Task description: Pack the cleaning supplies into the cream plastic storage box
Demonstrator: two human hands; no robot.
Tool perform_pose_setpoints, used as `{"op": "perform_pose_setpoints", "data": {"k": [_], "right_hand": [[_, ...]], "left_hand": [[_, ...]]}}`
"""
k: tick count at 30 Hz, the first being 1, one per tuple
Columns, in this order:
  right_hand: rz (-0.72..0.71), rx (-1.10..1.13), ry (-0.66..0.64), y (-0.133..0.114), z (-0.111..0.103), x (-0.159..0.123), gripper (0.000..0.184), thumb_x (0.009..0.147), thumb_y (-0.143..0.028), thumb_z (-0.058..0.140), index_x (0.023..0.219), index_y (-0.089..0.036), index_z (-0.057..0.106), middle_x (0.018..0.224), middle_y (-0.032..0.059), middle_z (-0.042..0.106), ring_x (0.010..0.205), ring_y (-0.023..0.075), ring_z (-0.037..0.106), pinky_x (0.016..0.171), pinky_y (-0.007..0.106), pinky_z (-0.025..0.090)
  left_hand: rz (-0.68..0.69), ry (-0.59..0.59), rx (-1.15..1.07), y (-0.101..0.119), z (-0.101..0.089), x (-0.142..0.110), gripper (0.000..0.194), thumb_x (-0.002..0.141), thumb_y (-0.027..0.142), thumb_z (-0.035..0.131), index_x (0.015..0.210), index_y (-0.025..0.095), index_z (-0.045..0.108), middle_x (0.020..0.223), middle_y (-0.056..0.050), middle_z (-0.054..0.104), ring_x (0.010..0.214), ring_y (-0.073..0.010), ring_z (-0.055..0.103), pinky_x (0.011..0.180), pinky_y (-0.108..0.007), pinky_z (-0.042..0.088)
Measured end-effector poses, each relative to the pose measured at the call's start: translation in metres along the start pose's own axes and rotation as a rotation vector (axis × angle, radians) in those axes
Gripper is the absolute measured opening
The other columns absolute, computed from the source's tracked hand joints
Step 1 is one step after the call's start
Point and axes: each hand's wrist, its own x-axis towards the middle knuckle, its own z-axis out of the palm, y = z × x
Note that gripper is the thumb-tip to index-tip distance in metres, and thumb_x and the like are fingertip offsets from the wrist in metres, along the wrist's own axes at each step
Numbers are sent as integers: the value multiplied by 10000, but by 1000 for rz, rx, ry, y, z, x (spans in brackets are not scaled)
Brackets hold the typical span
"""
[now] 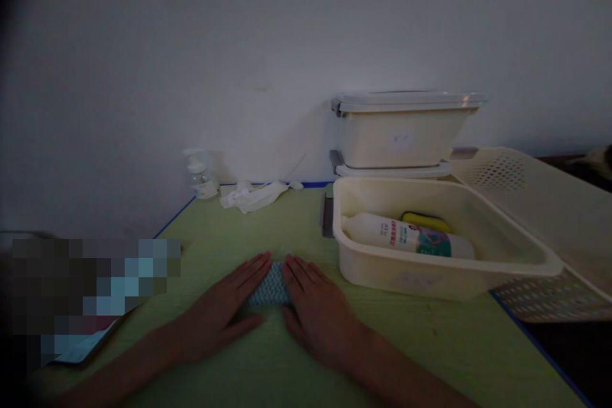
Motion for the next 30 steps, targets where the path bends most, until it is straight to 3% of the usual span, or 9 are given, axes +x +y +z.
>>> {"op": "perform_pose_setpoints", "data": {"k": [8,11,15,22,26,30], "right_hand": [[37,-33,113,-1,0,8,593,685,-47,437,1275,-50,493,1315,160,520,1215,247,477,997,402,416],[30,-41,121,1,-3,10,541,706,-14,430,1234,-70,536,1279,147,557,1164,240,528,959,380,454],[22,-51,137,6,-4,10,472,759,23,420,1192,-91,566,1233,143,593,1116,224,568,925,348,481],[-54,-66,179,6,-10,-3,323,836,-43,485,1137,-110,578,1091,127,668,978,204,639,837,312,531],[-209,-51,387,-1,-28,-20,268,921,-118,364,1070,-94,586,935,115,708,802,186,678,687,280,566],[-232,39,581,-6,-57,-36,300,953,-156,292,1130,-122,532,893,73,715,742,150,679,613,219,554]], "left_hand": [[-92,143,-35,0,5,1,559,788,157,498,1338,123,399,1416,-133,405,1308,-209,375,1067,-420,347],[-121,144,-18,-4,6,1,633,668,24,450,1293,120,464,1368,-130,468,1253,-221,454,1030,-431,394],[-112,196,-29,-11,8,-1,722,567,-24,387,1240,190,540,1291,-72,559,1159,-206,551,982,-415,453],[16,397,-121,-22,16,-6,686,586,23,386,1195,264,587,1135,-19,669,1001,-175,650,883,-311,521],[-38,297,-330,-18,-2,-8,389,739,200,462,1072,285,646,997,-11,720,886,-216,685,785,-322,559],[-196,376,-493,2,-44,-1,175,770,320,542,876,261,668,786,8,730,694,-199,692,612,-260,570]]}}
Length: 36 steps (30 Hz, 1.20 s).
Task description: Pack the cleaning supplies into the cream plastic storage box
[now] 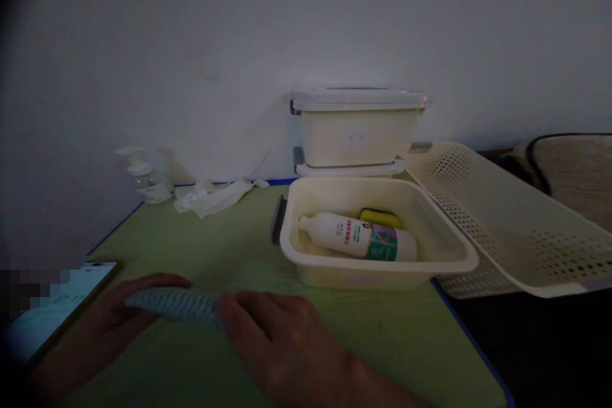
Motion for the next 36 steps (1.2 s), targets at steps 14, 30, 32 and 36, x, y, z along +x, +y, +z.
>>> {"op": "perform_pose_setpoints", "data": {"k": [14,30,32,36], "right_hand": [[727,583,-2,86,-109,23,238,681,-291,677,865,-189,567,645,-50,619,543,107,617,446,192,507],[372,-89,-220,129,-113,0,90,703,-136,530,699,-204,472,671,-10,527,574,123,484,507,246,376],[122,-228,-250,133,-112,2,119,750,-87,466,701,-194,478,718,22,533,625,142,477,537,261,368],[-151,-303,-435,140,-105,7,223,829,-30,397,759,-174,552,747,48,566,658,167,479,573,288,366]], "left_hand": [[-22,-356,-420,112,14,135,125,698,260,566,764,164,521,643,37,603,583,-106,612,522,-201,494],[534,-408,361,116,56,190,142,615,33,476,676,161,471,647,31,481,615,-113,469,549,-216,318],[649,-399,414,115,56,194,161,615,11,465,680,158,469,731,2,494,681,-130,479,581,-229,331],[781,-567,476,115,59,205,184,630,-22,475,677,156,479,767,-12,515,727,-139,500,594,-229,343]]}}
